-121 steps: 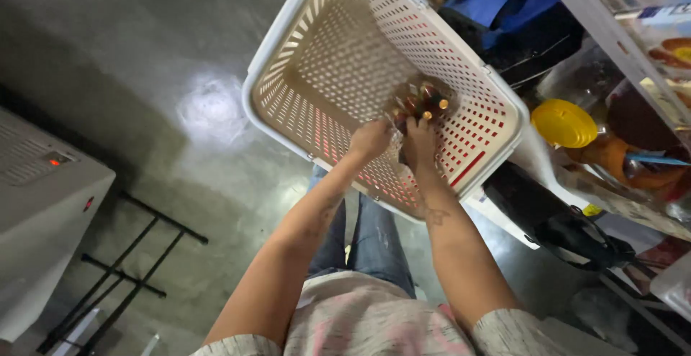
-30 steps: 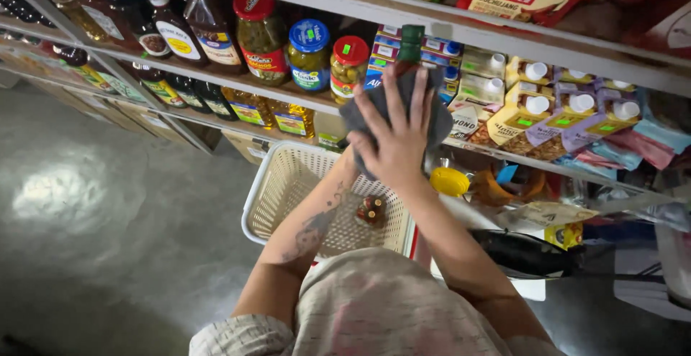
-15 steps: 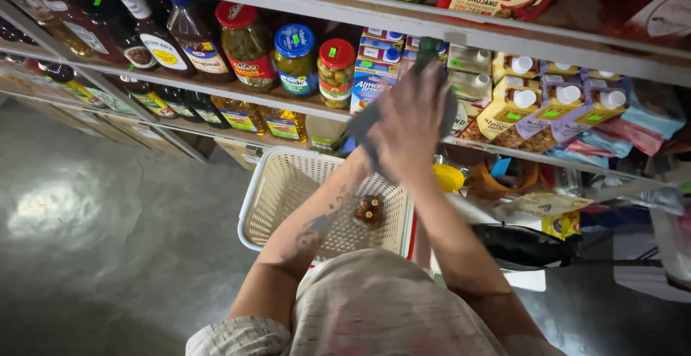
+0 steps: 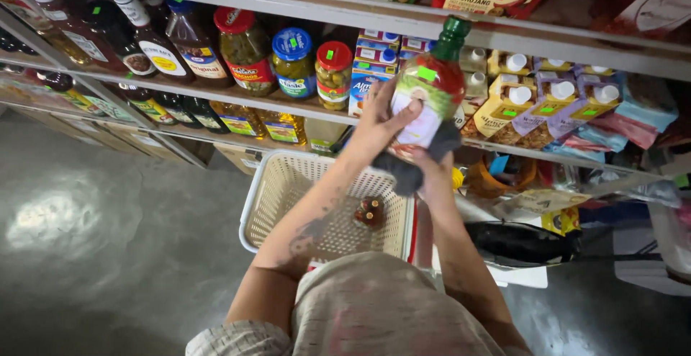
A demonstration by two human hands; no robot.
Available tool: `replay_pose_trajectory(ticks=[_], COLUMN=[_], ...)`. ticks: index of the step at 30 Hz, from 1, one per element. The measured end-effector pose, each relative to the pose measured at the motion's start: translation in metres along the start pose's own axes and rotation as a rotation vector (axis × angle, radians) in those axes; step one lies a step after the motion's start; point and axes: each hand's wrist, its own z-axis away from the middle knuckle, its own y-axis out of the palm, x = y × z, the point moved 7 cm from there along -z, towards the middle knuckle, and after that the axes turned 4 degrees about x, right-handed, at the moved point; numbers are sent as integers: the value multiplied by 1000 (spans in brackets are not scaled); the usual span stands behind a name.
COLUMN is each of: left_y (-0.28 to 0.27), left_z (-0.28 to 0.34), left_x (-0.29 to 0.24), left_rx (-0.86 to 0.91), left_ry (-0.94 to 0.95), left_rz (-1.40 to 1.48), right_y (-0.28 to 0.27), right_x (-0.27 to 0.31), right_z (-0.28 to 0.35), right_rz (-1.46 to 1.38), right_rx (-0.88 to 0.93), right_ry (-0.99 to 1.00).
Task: Wiping down various bottles and jars on a grocery shelf with a cloth and placing them into a basket.
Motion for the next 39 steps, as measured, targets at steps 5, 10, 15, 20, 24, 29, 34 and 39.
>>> replay_pose_trajectory(ticks=[5, 10, 15, 20, 24, 29, 34, 39], left_y=[9, 6, 18, 15, 5, 17, 2, -4], left_z=[18, 28, 13, 25, 43, 30, 27, 33], left_x=[-64, -68, 36, 22, -11, -25, 41, 27], left_rx=[1, -75, -40, -135, -296, -57, -58, -193], left_ry=[-88, -95, -52, -194, -604, -454, -379, -299], left_rz=[390, 425, 558, 652, 762, 1155, 1112, 584], right_y=[-33, 32, 135, 159, 117, 136, 127, 99], right_x=[-2, 155, 189, 137, 96, 125, 106, 83], right_z=[1, 5, -4, 26, 47, 12, 36, 21], right_rz=[191, 881, 878, 1560, 1491, 1582, 1382, 1169], right_rx=[-60, -214, 368, 568, 719, 656, 775, 561], right_ry=[-58, -214, -713, -892, -932, -1072, -1098, -830])
